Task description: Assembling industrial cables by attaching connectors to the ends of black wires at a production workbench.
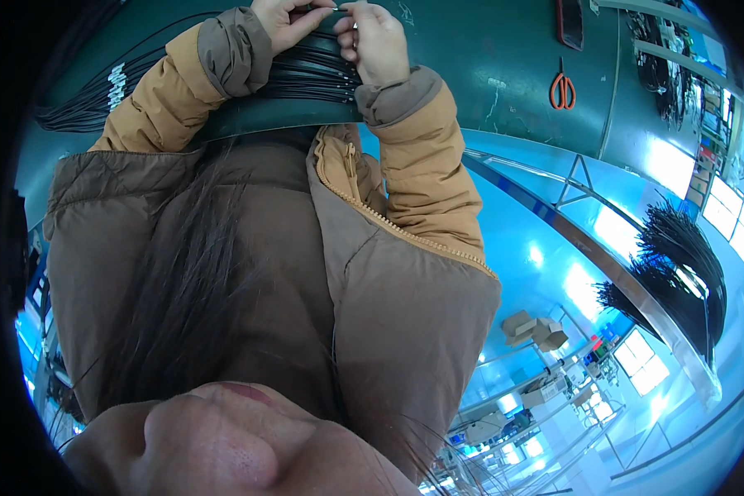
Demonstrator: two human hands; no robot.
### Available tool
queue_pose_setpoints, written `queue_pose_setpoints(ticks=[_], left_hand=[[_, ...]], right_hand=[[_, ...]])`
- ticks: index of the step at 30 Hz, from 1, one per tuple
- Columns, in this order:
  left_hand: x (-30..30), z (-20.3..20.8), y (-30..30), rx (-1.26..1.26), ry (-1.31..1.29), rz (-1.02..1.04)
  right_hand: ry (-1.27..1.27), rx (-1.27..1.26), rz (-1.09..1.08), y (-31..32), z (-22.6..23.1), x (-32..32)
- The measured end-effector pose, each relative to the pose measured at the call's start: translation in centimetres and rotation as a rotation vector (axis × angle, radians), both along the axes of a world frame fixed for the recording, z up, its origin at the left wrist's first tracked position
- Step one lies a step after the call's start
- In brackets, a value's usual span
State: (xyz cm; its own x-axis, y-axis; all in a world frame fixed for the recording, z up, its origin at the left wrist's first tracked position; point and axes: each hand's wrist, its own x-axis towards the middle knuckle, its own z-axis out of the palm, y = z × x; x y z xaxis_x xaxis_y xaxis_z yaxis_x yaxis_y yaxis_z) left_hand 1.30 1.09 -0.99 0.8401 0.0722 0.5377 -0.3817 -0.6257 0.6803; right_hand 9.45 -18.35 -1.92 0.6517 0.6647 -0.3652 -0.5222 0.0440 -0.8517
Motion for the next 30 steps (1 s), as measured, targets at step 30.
queue_pose_setpoints(ticks=[30], left_hand=[[-0.9, 1.1, -0.9, -0.051, 0.197, -0.073]], right_hand=[[-0.461, -0.105, 0.082, 0.9, 2.3, -1.0]])
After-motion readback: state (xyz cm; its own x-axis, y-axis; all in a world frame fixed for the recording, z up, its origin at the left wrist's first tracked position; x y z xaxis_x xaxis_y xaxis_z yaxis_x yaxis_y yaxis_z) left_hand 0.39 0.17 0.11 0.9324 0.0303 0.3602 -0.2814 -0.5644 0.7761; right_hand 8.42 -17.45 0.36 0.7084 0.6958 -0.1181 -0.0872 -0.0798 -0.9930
